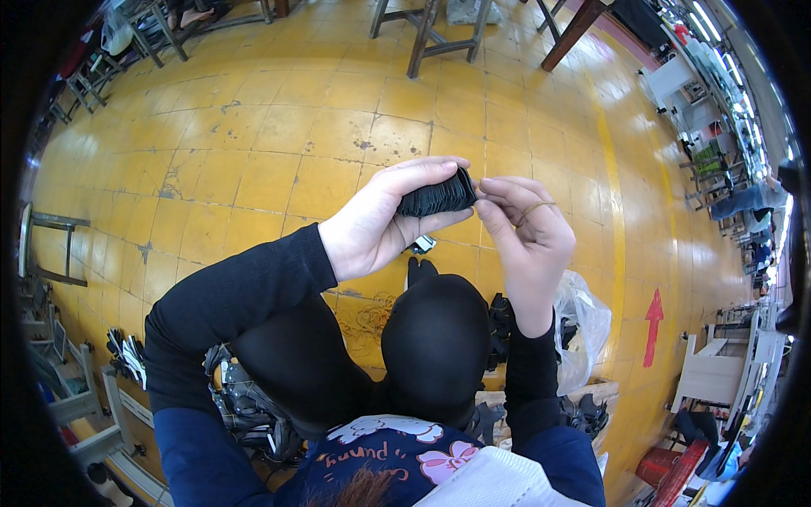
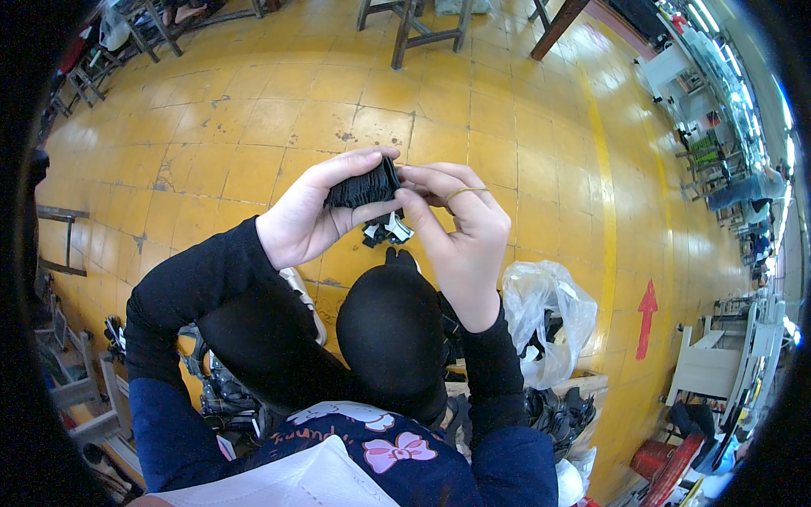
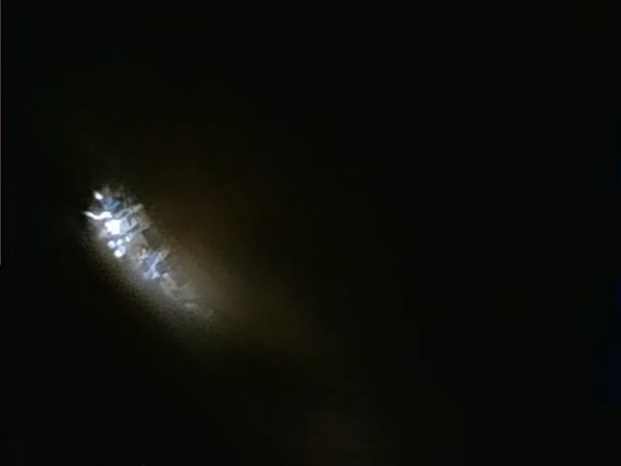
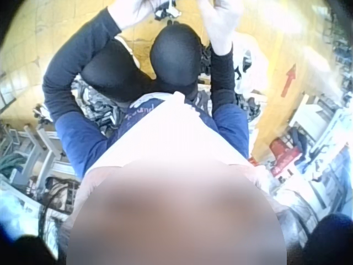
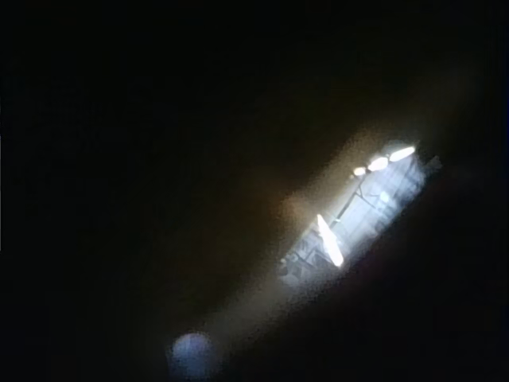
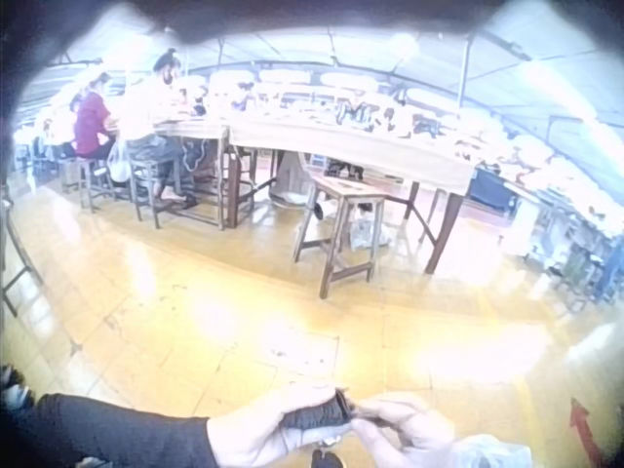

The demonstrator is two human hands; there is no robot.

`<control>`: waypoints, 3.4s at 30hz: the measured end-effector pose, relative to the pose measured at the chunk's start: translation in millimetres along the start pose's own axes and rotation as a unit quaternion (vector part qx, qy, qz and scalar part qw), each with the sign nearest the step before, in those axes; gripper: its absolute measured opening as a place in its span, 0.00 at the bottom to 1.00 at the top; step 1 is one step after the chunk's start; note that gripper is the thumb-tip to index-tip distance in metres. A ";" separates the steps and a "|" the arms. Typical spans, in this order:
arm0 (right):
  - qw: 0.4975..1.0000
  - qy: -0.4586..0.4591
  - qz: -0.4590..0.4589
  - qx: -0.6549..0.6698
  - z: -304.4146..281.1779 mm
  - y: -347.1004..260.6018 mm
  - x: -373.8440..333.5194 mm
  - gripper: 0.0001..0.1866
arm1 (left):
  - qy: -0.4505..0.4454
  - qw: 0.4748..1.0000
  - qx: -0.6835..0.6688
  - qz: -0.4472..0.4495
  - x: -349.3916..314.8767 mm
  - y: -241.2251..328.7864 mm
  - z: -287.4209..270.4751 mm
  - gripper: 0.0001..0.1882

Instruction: The person sits on the floor and gathers small black fabric pieces, aligning them into a stack. They then wrap a yellow rubber band around the stack to secure it and place the bundle on the floor. The person repeats this process with additional fabric pieces.

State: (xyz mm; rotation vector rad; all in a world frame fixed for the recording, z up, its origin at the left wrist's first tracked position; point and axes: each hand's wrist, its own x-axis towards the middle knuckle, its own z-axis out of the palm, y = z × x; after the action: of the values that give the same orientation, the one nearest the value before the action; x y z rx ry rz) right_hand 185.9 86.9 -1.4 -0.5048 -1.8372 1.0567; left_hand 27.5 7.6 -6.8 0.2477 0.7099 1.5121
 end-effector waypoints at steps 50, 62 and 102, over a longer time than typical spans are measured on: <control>0.997 0.010 0.046 0.067 1.0 -7.2 -3.3 0.10 | -0.049 0.996 0.072 0.034 -7.8 3.5 6.5 0.20; 0.991 -0.016 -0.064 -0.117 -0.8 -6.3 -1.8 0.09 | -0.036 0.996 0.074 0.032 -8.1 2.8 7.8 0.20; 0.987 -0.017 -0.042 -0.157 8.9 -9.6 -2.6 0.07 | -0.039 0.996 0.069 0.027 -4.4 -1.5 4.5 0.19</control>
State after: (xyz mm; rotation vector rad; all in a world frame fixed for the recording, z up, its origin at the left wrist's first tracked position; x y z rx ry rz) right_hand 180.3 75.8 3.5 -0.5902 -2.0490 0.7253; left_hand 31.7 4.5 -3.0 0.4317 0.7506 1.4971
